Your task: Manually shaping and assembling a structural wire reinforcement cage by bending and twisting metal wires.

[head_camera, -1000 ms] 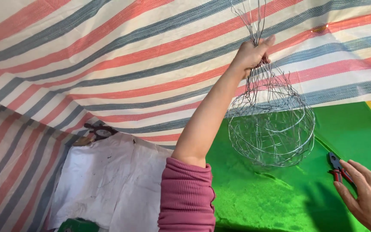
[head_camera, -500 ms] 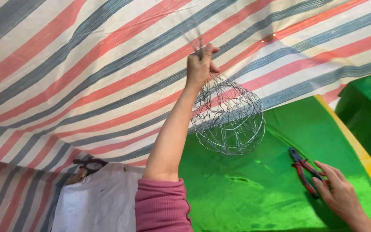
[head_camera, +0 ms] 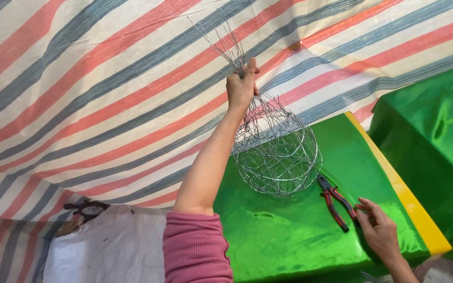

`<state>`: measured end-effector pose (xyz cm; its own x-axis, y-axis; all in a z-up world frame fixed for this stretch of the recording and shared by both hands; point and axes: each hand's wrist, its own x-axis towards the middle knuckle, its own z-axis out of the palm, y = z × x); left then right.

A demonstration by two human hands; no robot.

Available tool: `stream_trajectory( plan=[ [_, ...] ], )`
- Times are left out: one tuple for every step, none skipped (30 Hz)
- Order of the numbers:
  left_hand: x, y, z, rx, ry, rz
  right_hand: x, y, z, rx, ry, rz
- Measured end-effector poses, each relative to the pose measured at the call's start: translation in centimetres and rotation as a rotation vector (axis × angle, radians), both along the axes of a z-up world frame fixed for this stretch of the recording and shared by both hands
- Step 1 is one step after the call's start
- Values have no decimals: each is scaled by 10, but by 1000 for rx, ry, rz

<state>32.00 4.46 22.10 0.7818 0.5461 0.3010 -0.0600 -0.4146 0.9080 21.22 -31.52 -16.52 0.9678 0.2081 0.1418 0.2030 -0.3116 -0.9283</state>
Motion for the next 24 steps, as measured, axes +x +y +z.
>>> stream_trajectory(
  plan=[
    [2, 1, -8, -6, 0, 5, -1, -1, -1, -6, 0, 5],
    [3, 2, -17, -31, -13, -23, -2, -2, -1, -3, -11, -7],
    [4, 4, -24, -59, -26, -49, -2, -3, 0, -2, -23, -17],
    [5, 6, -26, -66, -28, -41, -1, -3, -1, -9, -24, -9],
    [5, 7, -27, -106, -13, -120, 0, -5, -2, -19, -29, -8],
    [5, 10, -29, -145, 1, -199, 0, -6, -3, -28, -34, -8],
    [8, 8, -34, -156, -4, -185, -2, -7, -2, -39, -37, 7],
    [11, 6, -38, -226, -20, -224, -4, -9, -1, -37, -39, 1],
    [15, 7, -37, -291, -43, -263, -2, -7, 1, -31, -48, -4],
    [18, 8, -37, -296, -56, -249, -3, -8, 5, -37, -58, 12],
    [21, 10, -36, -311, -6, -285, -4, -8, 7, -34, -31, -3],
    [25, 11, -34, -326, 43, -322, -4, -8, 10, -32, -5, -18],
    [22, 13, -34, -327, 34, -315, -5, -7, 11, -33, -13, -9],
    [20, 15, -33, -326, 50, -313, -5, -7, 13, -14, -8, -12],
    [19, 16, -32, -323, 68, -315, -6, -6, 15, 7, -2, -19],
    [17, 17, -31, -322, 60, -312, -4, -6, 15, 7, -9, -14],
    [15, 18, -32, -307, 69, -397, -5, -6, 14, 5, -16, -27],
    [13, 18, -32, -290, 78, -481, -5, -5, 12, 2, -23, -39],
    [12, 14, -31, -289, 79, -483, -5, -5, 11, 3, -24, -41],
    [12, 10, -31, -231, 50, -457, -5, -5, 10, -8, -40, -54],
    [12, 4, -32, -172, 21, -432, -4, -5, 6, -19, -56, -69],
    [8, 0, -31, -171, 21, -437, -4, -5, 4, -18, -58, -73],
    [4, -4, -28, -160, -38, -455, -4, -4, 4, 1, -51, -76],
    [-1, -8, -26, -148, -97, -473, -4, -4, 4, 19, -45, -79]
  ],
)
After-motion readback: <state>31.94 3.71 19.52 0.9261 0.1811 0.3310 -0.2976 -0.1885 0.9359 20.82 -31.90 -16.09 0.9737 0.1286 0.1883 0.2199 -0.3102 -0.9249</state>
